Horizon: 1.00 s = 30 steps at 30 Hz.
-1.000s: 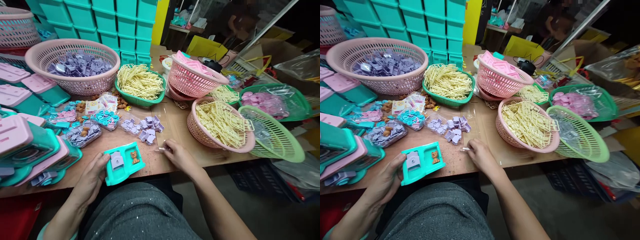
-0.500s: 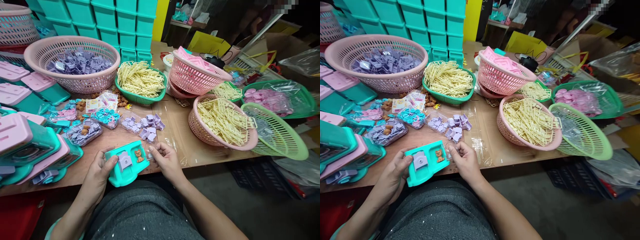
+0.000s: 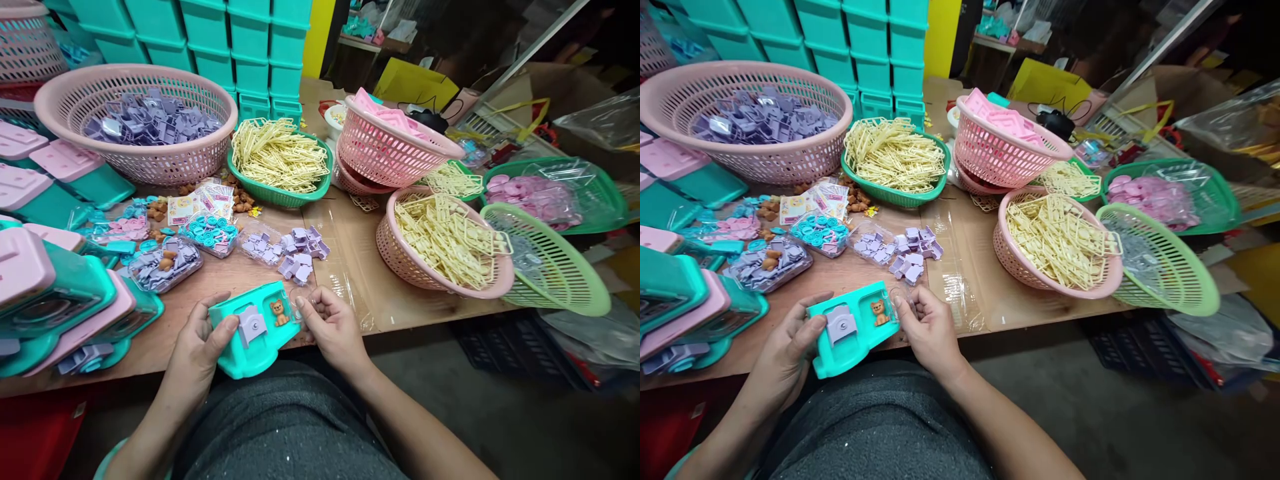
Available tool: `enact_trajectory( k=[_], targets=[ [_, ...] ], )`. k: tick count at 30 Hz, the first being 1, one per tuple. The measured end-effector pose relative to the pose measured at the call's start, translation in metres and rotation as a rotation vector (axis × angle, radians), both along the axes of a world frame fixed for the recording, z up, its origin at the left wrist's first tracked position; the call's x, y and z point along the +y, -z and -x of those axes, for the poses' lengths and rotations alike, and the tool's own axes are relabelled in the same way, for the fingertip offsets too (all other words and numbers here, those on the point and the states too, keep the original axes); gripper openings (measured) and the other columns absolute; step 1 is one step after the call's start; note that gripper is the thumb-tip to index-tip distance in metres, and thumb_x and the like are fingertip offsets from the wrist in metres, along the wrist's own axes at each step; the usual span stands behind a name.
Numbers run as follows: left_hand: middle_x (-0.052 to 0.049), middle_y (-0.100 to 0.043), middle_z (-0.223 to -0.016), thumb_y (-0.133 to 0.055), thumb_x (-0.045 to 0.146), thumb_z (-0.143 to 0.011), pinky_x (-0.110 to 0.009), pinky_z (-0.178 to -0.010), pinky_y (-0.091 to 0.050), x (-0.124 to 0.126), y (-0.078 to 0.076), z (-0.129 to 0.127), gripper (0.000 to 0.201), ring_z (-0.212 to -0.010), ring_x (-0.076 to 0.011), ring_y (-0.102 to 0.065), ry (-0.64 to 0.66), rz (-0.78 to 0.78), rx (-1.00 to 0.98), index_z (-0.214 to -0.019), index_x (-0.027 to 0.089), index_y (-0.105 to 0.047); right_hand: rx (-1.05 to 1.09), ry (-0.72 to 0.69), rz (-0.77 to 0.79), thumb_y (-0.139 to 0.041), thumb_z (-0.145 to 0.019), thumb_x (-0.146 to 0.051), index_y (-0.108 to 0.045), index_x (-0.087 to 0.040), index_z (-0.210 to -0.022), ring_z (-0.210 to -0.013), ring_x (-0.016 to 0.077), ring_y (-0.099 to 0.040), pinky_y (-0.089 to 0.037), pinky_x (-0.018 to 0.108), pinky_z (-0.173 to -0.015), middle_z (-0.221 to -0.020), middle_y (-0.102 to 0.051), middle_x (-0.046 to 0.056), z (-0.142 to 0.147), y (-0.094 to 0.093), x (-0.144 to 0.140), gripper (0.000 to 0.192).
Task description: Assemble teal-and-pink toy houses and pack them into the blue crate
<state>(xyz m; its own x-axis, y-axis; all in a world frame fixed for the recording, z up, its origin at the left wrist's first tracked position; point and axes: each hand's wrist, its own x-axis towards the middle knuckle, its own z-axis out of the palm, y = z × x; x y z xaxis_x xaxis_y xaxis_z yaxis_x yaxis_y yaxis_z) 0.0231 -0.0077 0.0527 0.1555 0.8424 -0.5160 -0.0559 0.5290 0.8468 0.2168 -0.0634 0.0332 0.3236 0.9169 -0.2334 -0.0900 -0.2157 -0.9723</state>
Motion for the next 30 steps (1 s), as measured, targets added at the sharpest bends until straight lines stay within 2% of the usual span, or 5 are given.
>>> enact_trajectory(
  k=[12,18,24,27,30],
  targets=[
    [-0.007,-0.077,-0.099,-0.085,0.055,-0.068,-0.034,-0.079,-0.059,0.002,-0.004,-0.002,0.07,-0.097,-0.0291,-0.074,0.008,0.007,0.015,-0.123,0.021,-0.058,0.01,-0.034,-0.002,-0.064,-0.09,-0.057,-0.045,-0.023,-0.072,-0.045,0.0082,-0.043,-0.033,0.021,-0.044,-0.056,-0.048,-0.007,-0.004,-0.001,0.002,0.042],
    [-0.006,-0.076,-0.094,-0.084,0.058,-0.068,-0.031,-0.074,-0.059,0.0,0.0,-0.004,0.074,-0.09,-0.027,-0.074,0.014,-0.033,0.024,-0.126,0.02,-0.057,-0.345,-0.045,-0.029,-0.053,-0.095,-0.042,-0.036,-0.024,-0.07,-0.052,0.009,-0.033,-0.025,0.023,-0.05,-0.059,-0.033,-0.008,-0.003,0.003,0.007,0.035],
    [-0.006,-0.075,-0.09,-0.085,0.057,-0.068,-0.031,-0.07,-0.06,-0.002,0.001,-0.007,0.076,-0.086,-0.0265,-0.075,0.011,-0.068,0.025,-0.127,0.019,-0.056,-0.554,-0.123,-0.013,-0.041,-0.099,-0.037,-0.038,-0.024,-0.075,-0.058,0.0127,-0.041,-0.032,0.026,-0.057,-0.065,-0.042,-0.004,0.001,0.0,0.006,0.028],
    [-0.006,-0.076,-0.091,-0.085,0.057,-0.067,-0.032,-0.071,-0.06,0.0,0.004,-0.004,0.076,-0.083,-0.0268,-0.075,0.006,-0.076,0.023,-0.125,0.019,-0.057,-0.629,-0.22,-0.031,-0.045,-0.101,-0.047,-0.05,-0.023,-0.091,-0.079,0.0194,-0.056,-0.045,0.032,-0.075,-0.083,-0.058,0.003,-0.001,-0.008,-0.003,0.027],
    [-0.007,-0.076,-0.095,-0.085,0.06,-0.065,-0.033,-0.072,-0.061,0.003,0.008,0.002,0.078,-0.084,-0.0273,-0.075,0.034,-0.052,0.012,-0.125,0.018,-0.058,-0.422,-0.278,-0.106,-0.045,-0.1,-0.065,-0.055,-0.024,-0.108,-0.111,0.025,-0.058,-0.047,0.042,-0.099,-0.114,-0.061,0.009,-0.006,-0.011,-0.006,0.043]
  ],
)
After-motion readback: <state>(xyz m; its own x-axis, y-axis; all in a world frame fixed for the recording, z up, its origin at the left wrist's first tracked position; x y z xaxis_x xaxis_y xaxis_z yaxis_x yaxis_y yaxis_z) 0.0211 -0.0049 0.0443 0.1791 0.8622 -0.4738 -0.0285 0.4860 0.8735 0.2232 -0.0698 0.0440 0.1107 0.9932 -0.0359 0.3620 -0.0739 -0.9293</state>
